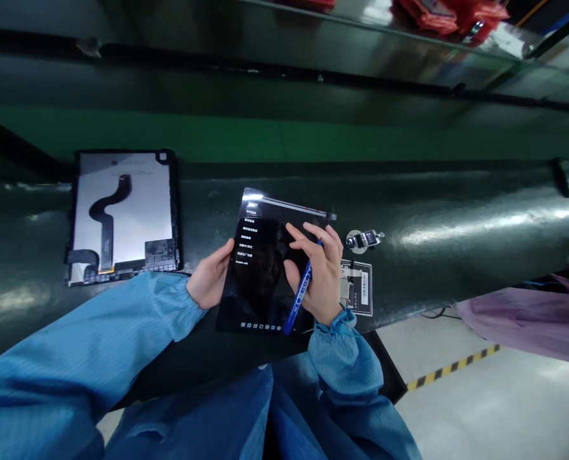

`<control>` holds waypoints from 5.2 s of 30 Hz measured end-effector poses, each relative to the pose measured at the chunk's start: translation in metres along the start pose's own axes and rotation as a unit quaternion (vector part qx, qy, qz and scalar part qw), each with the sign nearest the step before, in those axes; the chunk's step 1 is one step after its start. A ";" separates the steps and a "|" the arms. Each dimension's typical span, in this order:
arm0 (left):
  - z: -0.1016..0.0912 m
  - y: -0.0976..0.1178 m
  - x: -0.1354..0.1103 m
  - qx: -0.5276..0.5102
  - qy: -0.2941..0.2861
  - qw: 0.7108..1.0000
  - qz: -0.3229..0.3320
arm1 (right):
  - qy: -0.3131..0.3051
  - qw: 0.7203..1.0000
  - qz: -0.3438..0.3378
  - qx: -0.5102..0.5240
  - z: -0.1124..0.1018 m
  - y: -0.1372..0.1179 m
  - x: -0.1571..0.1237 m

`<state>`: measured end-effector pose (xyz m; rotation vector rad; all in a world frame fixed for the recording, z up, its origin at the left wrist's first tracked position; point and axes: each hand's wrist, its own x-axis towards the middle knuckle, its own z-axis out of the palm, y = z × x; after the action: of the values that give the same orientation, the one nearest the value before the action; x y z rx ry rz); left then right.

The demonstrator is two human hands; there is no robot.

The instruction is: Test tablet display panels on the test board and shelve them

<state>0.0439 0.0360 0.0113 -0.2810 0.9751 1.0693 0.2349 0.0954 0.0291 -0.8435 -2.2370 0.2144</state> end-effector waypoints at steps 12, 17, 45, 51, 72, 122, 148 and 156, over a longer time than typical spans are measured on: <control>-0.005 -0.001 0.003 0.005 -0.075 0.997 -0.004 | -0.039 0.998 -0.035 0.019 0.005 0.003 -0.007; -0.009 -0.001 0.005 0.005 -0.110 0.994 -0.004 | -0.060 0.996 -0.057 0.018 0.004 0.001 -0.005; -0.008 -0.001 0.003 0.016 -0.088 0.996 -0.007 | 0.038 0.999 -0.033 0.020 0.003 0.004 -0.008; -0.024 -0.002 0.011 0.039 -0.114 0.993 -0.006 | 0.054 0.997 -0.041 0.027 0.003 0.005 -0.006; -0.007 -0.005 0.004 0.038 -0.078 0.994 0.064 | -0.176 0.956 -0.223 0.077 -0.008 -0.050 -0.071; -0.006 -0.005 0.004 -0.025 -0.035 0.998 0.040 | -0.001 0.999 0.016 -0.049 -0.035 -0.016 -0.087; -0.002 -0.006 -0.001 0.016 -0.006 0.998 0.061 | -0.168 0.968 -0.185 0.007 -0.011 -0.049 -0.077; -0.008 -0.007 0.004 0.002 -0.065 0.997 0.033 | -0.152 0.969 -0.195 0.015 -0.009 -0.054 -0.063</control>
<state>0.0457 0.0302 0.0024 -0.1740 0.8741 1.1315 0.2469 0.0133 0.0202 -0.3564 -2.6259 0.2006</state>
